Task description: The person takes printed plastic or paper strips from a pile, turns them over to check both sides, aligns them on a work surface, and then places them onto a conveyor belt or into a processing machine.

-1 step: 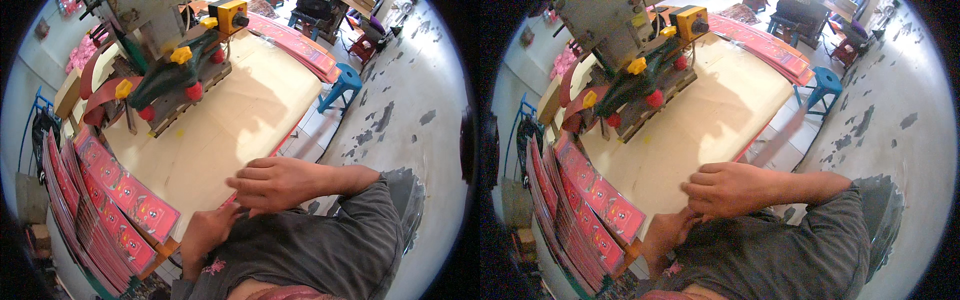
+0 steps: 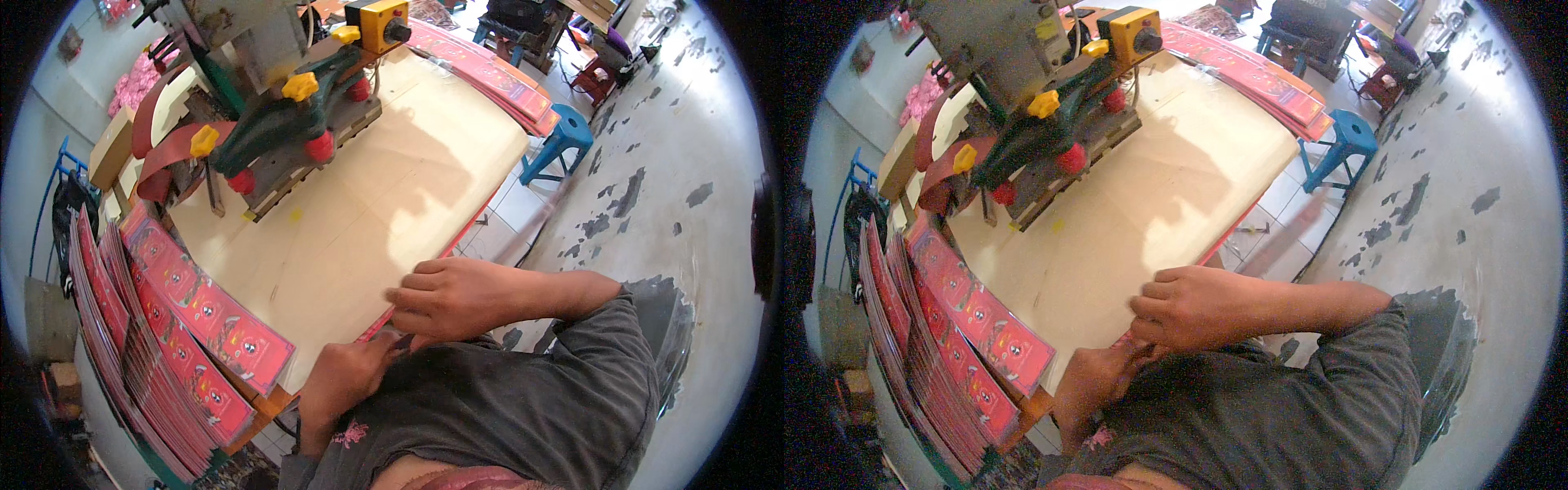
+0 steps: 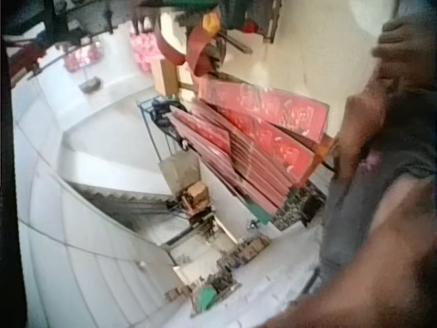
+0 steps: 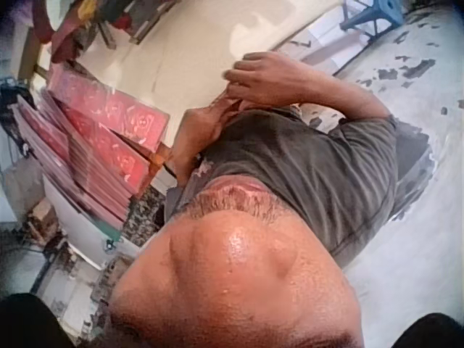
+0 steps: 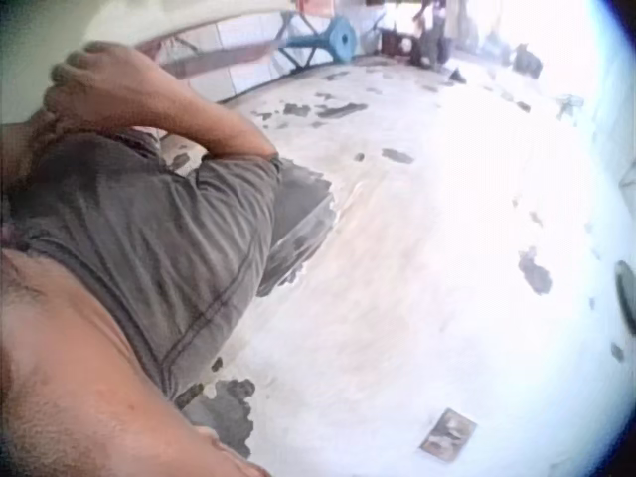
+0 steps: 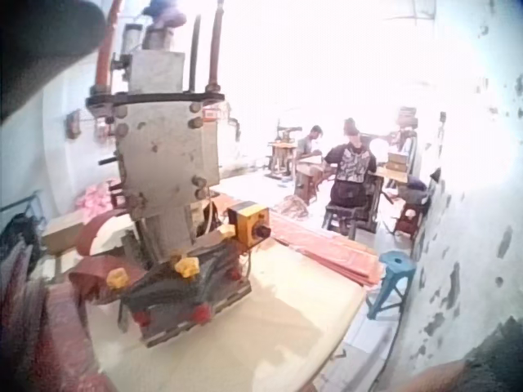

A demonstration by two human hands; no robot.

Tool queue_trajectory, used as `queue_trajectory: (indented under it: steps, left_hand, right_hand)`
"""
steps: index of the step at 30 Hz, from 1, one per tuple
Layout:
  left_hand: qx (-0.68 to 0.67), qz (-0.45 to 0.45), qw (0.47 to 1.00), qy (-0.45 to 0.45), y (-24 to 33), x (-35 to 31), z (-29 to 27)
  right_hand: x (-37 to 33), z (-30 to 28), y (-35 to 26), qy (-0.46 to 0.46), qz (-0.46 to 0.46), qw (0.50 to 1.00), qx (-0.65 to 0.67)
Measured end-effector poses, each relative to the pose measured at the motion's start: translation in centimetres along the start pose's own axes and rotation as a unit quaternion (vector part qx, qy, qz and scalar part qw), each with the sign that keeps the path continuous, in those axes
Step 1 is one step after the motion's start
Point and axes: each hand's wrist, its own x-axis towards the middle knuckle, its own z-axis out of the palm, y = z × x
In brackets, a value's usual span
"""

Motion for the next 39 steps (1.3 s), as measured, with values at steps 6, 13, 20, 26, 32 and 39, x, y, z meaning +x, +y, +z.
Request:
queue_trajectory:
  steps: [6, 13, 20, 26, 32, 39]
  left_hand:
    - [-0.004, 0.046, 0.999, 0.014, -0.8, 0.1, 0.1]
    - [0.041, 0.050, 0.898, 0.435, -2.8, 0.6, -3.5]
    - [0.018, -0.001, 0.935, 0.354, -4.1, 0.5, -2.2]
    - [-0.011, -0.047, 0.960, 0.277, -5.4, -0.1, -0.2]
    - [-0.025, -0.077, 0.972, 0.221, -6.5, -0.2, 1.4]
    - [-0.012, -0.075, 0.973, 0.219, -6.7, -0.1, 1.9]
  right_hand:
    - [-3.0, 3.3, 0.0, -0.168, 0.076, 0.978, 0.098]
    - [-5.8, 2.0, 3.0, -0.061, 0.274, 0.951, 0.129]
    - [-6.6, 3.7, 3.6, 0.044, 0.409, 0.891, 0.191]
    - [-7.4, 5.7, 3.1, 0.087, 0.452, 0.864, 0.205]
    - [-5.8, 5.8, 3.0, 0.151, 0.538, 0.803, 0.206]
    - [-5.4, 5.9, 4.2, 0.159, 0.495, 0.847, 0.114]
